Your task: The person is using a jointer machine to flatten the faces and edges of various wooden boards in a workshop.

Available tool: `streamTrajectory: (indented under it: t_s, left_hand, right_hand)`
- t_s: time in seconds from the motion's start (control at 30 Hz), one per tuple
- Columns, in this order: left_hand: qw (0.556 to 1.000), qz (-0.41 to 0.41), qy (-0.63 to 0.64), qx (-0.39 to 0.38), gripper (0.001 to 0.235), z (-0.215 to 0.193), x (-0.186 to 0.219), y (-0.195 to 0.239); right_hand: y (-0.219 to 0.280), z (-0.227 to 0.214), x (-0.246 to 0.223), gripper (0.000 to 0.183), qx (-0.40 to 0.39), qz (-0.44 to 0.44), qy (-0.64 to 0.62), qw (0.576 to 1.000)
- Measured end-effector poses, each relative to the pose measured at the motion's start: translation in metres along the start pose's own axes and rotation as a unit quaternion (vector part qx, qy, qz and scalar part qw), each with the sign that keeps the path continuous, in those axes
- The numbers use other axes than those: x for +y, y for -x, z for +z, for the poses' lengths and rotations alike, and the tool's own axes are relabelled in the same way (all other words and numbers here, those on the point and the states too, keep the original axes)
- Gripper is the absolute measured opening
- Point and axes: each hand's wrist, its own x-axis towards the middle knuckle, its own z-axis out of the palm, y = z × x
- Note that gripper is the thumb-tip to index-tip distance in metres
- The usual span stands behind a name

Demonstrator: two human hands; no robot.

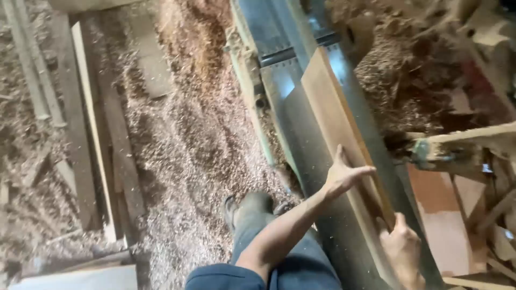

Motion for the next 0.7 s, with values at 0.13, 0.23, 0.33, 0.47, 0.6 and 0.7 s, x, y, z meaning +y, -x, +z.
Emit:
streamTrajectory:
  t_s: [0.13, 0.23, 0.33, 0.47, 0.6, 0.7]
  left_hand:
    - [1.000, -0.003, -0.022, 0.015, 0.146, -0.017, 0.047, 0.006]
    - [1.000, 0.011, -0.015, 0.010, 0.146, -0.029, 0.065, -0.001]
    - [0.999, 0.004, -0.030, 0.015, 0.147, -0.044, 0.088, -0.004]
    - [0.997, 0.014, -0.056, 0.054, 0.151, -0.066, 0.113, -0.026]
    - [1.000, -0.011, -0.024, 0.006, 0.152, -0.092, 0.158, -0.031]
    - [1.000, -0.011, -0.023, -0.002, 0.154, -0.110, 0.178, -0.056]
  right_hand:
    - [-0.026, 0.000, -0.018, 0.044, 0.038, -0.039, 0.021, 0.998]
    - [-0.038, -0.017, -0.053, 0.045, -0.006, -0.009, -0.002, 1.000]
    - [-0.049, -0.037, -0.078, 0.041, -0.032, -0.023, -0.032, 0.999]
    - [-0.075, 0.012, -0.008, 0.062, -0.053, -0.033, -0.065, 0.996]
    - [-0.077, -0.011, -0.044, 0.046, -0.108, 0.064, -0.005, 0.992]
    - [-0.070, -0.004, -0.059, 0.040, -0.014, 0.024, 0.030, 0.999]
